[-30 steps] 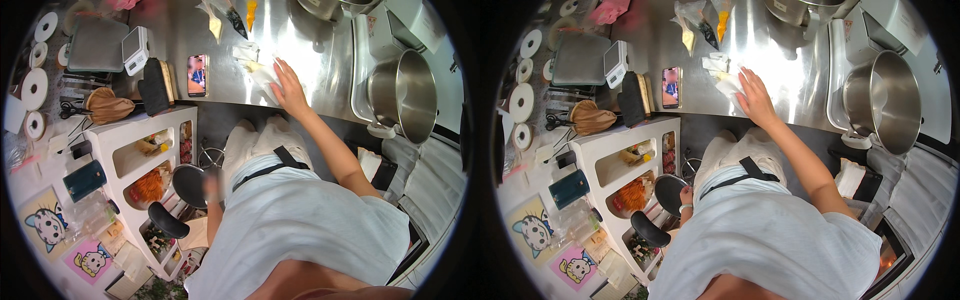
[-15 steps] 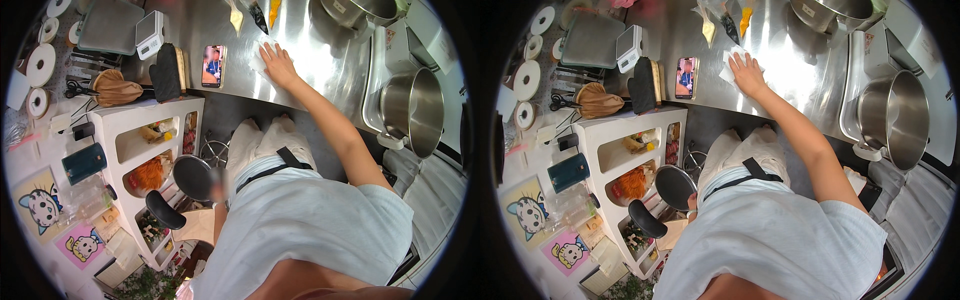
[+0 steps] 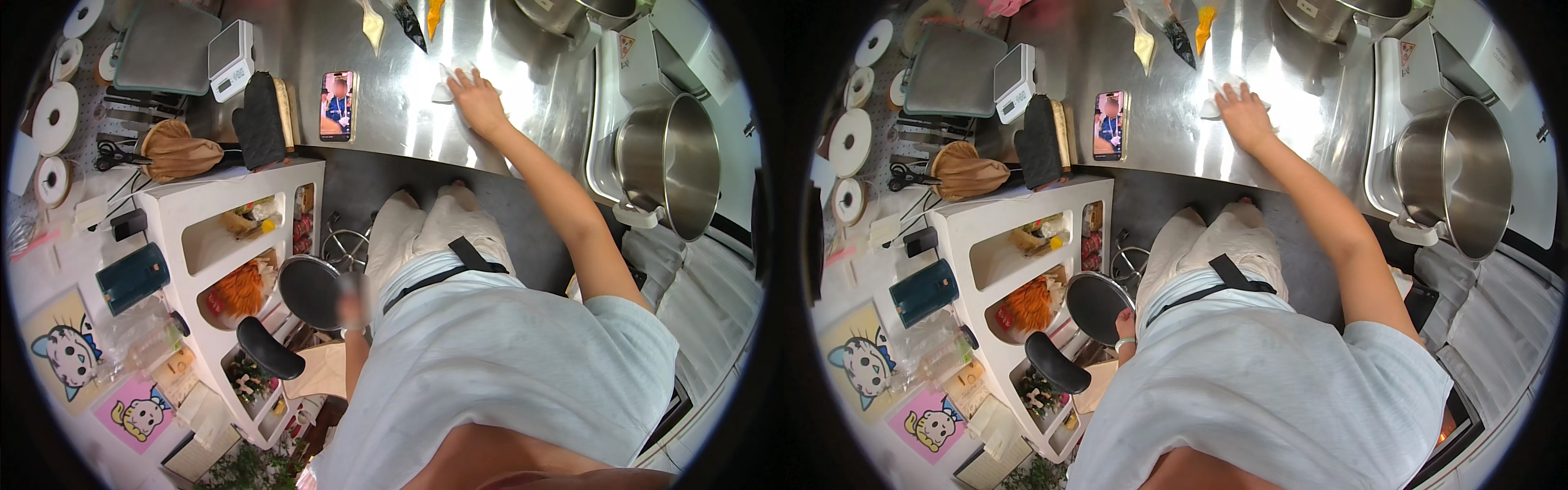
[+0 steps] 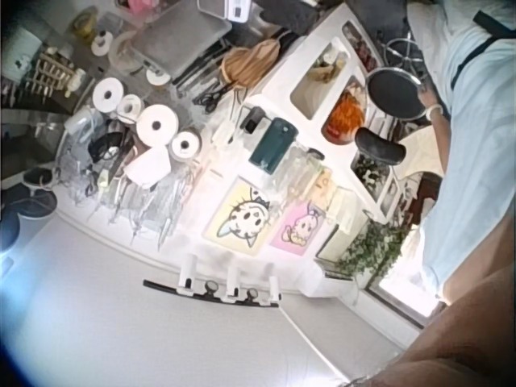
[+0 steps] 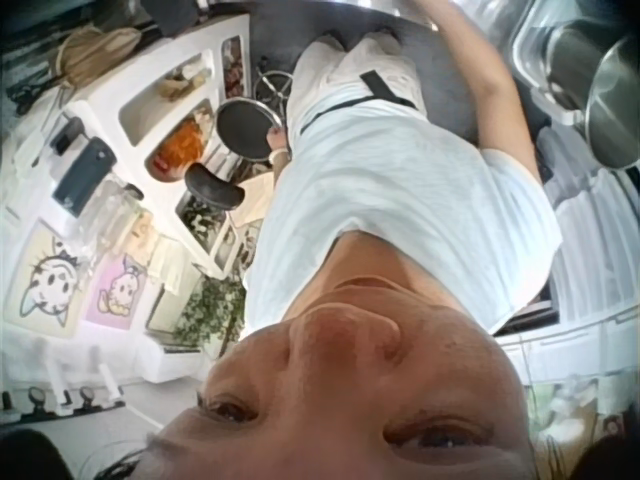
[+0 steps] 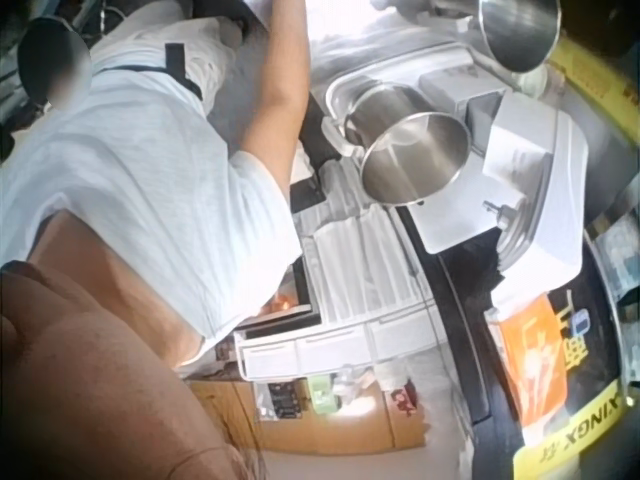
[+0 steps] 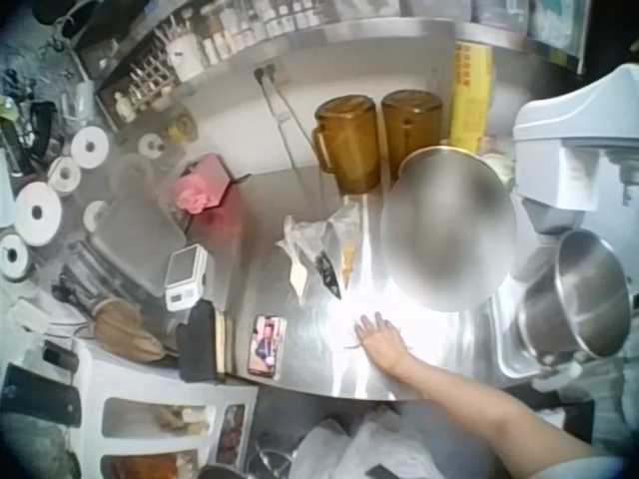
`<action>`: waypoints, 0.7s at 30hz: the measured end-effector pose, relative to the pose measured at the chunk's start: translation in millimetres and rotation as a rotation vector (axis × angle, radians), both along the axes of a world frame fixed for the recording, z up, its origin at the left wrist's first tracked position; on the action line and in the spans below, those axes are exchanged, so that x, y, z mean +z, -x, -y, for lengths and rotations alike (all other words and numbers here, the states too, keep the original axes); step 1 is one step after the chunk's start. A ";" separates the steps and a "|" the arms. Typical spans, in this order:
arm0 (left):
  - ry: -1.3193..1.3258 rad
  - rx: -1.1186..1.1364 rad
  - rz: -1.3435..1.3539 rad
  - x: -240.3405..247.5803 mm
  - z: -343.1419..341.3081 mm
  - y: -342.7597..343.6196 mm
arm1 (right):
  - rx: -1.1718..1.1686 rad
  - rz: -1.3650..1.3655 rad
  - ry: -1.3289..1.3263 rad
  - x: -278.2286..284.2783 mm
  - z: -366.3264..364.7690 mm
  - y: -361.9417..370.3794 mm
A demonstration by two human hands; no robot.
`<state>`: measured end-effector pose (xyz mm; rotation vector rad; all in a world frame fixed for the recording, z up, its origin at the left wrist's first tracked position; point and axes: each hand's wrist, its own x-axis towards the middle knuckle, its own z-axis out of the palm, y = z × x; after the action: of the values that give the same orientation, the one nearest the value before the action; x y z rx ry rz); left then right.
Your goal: The person manipulates a piping bag by hand and moves around the kitchen, handling a cloth and an oven mitt.
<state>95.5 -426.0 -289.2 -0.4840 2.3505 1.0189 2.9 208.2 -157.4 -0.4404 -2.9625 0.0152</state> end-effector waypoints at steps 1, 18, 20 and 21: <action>0.005 -0.012 0.002 12.1 -7.6 2.9 | -0.026 -0.003 -0.001 1.0 -7.0 -8.0; 0.124 -0.046 0.072 52.8 -49.7 17.0 | -0.130 -0.527 0.308 43.9 -52.3 -65.8; 0.126 -0.046 0.002 50.7 -39.2 15.2 | -0.125 -0.606 0.443 50.2 -32.8 -53.7; 0.127 -0.044 -0.034 47.2 -31.6 12.7 | -0.117 -0.612 0.501 53.8 -23.2 -48.3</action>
<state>82.9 -394.3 -242.0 -0.4635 2.4550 0.8683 51.1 231.4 -103.6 -0.5438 -2.2990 0.7469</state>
